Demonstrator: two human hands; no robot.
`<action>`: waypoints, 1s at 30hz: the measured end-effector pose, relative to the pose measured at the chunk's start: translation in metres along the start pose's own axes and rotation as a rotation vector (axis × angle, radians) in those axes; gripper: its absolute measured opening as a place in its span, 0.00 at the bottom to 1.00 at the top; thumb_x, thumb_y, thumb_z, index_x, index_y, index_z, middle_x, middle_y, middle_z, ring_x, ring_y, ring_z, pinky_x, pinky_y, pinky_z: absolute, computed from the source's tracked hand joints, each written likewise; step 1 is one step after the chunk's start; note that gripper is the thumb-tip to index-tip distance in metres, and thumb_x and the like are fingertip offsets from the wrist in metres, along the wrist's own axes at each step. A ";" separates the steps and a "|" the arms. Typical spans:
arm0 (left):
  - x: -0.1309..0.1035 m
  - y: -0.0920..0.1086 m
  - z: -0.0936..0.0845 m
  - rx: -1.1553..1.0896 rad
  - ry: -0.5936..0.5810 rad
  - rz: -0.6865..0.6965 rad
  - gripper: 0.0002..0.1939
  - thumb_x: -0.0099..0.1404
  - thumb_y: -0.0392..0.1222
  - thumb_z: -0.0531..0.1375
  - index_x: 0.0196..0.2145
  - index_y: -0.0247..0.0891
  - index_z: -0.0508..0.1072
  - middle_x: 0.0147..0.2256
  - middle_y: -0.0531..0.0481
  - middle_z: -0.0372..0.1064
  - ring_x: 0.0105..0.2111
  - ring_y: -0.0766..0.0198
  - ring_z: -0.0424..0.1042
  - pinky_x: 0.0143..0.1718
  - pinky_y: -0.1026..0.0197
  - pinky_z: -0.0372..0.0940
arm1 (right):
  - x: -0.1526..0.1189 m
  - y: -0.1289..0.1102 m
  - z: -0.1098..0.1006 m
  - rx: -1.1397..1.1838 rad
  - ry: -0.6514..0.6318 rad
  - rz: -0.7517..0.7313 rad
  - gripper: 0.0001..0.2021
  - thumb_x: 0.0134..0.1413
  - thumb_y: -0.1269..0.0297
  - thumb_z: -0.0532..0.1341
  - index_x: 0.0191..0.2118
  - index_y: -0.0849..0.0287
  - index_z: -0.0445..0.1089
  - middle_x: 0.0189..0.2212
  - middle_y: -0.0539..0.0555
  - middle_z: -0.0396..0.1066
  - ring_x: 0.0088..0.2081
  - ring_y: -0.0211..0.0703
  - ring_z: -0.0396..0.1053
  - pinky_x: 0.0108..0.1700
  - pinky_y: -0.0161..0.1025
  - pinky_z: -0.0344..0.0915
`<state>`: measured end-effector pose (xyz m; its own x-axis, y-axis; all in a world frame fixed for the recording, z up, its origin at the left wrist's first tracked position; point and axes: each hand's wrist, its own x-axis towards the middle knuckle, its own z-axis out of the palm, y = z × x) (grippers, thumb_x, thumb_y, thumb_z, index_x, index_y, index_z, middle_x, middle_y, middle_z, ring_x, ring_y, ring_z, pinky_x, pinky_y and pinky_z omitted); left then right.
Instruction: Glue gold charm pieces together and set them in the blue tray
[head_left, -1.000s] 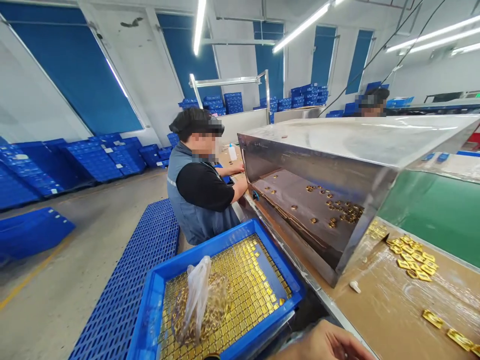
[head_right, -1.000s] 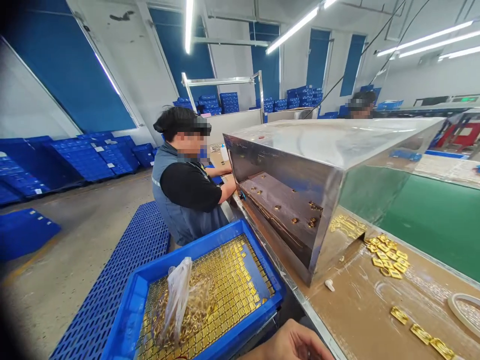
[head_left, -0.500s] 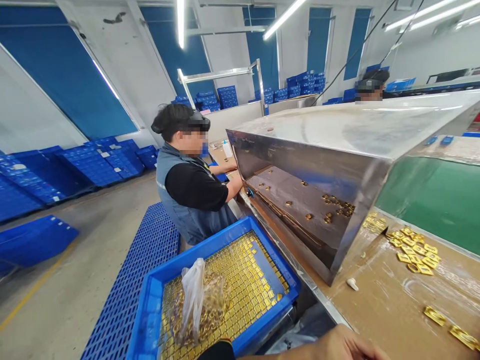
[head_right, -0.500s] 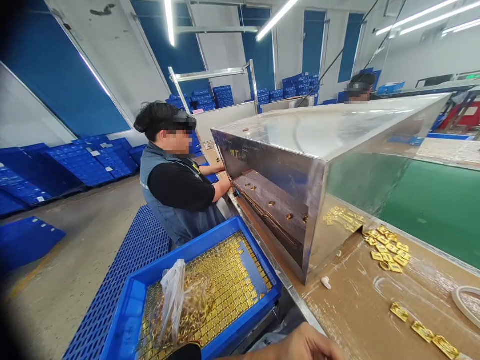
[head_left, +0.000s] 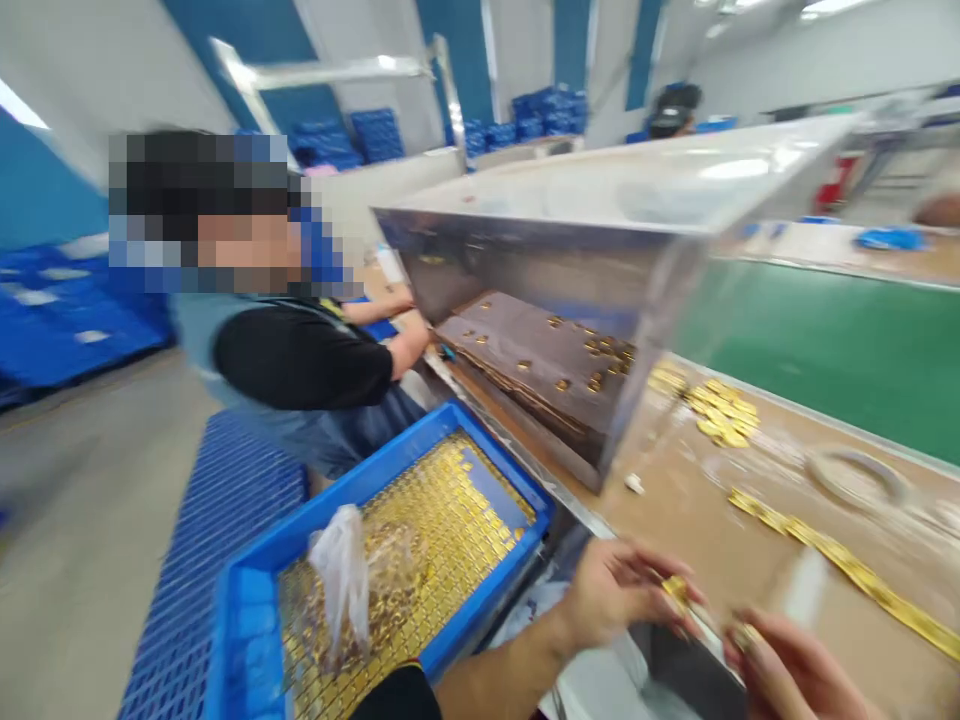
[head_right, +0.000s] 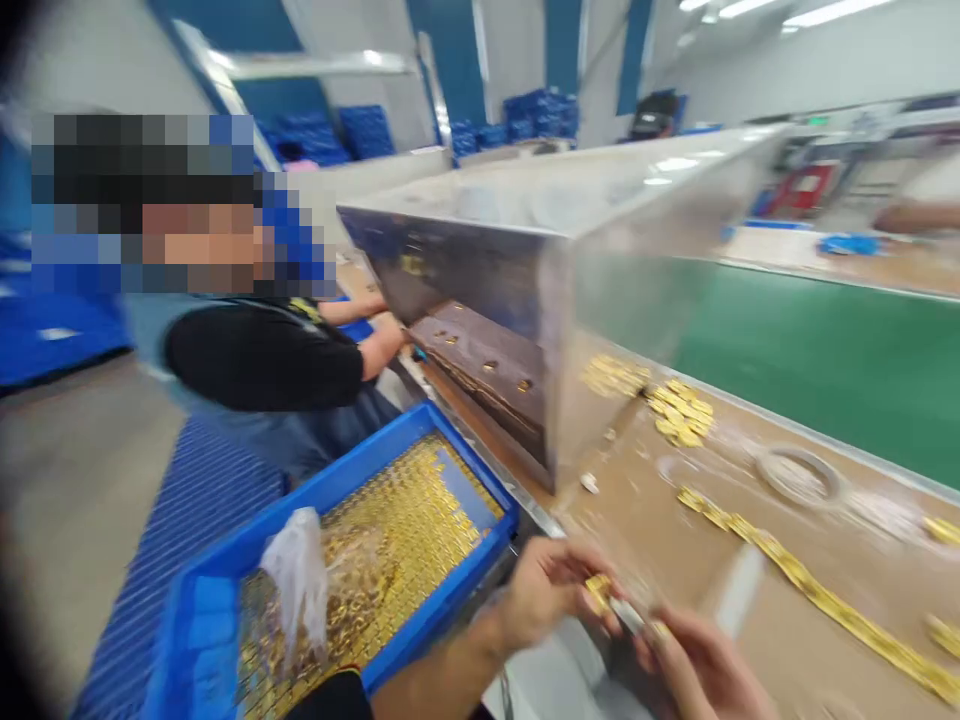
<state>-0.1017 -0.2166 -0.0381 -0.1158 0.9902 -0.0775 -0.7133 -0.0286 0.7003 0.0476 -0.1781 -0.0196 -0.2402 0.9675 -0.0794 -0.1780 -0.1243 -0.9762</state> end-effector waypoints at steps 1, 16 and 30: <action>-0.002 0.001 0.002 0.011 -0.002 0.019 0.26 0.44 0.51 0.79 0.37 0.33 0.81 0.30 0.46 0.81 0.23 0.62 0.79 0.28 0.63 0.74 | -0.004 -0.006 0.002 0.081 0.031 0.038 0.21 0.39 0.51 0.78 0.37 0.55 0.77 0.30 0.54 0.76 0.29 0.44 0.73 0.29 0.38 0.72; 0.004 0.006 0.024 0.115 -0.046 0.122 0.19 0.53 0.53 0.75 0.37 0.38 0.82 0.30 0.47 0.81 0.23 0.66 0.77 0.29 0.63 0.75 | -0.003 -0.024 0.014 0.692 -0.027 0.351 0.14 0.41 0.62 0.80 0.34 0.58 0.78 0.27 0.48 0.76 0.26 0.30 0.71 0.33 0.27 0.73; 0.002 0.007 0.028 0.096 -0.073 0.124 0.17 0.55 0.52 0.74 0.38 0.39 0.82 0.30 0.48 0.81 0.24 0.67 0.77 0.28 0.66 0.74 | -0.006 -0.029 0.014 0.681 -0.072 0.343 0.16 0.40 0.60 0.80 0.33 0.56 0.75 0.26 0.46 0.73 0.25 0.32 0.68 0.33 0.31 0.72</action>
<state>-0.0878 -0.2113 -0.0130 -0.1458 0.9873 0.0625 -0.6269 -0.1411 0.7662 0.0411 -0.1832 0.0115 -0.4455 0.8364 -0.3193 -0.6254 -0.5459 -0.5575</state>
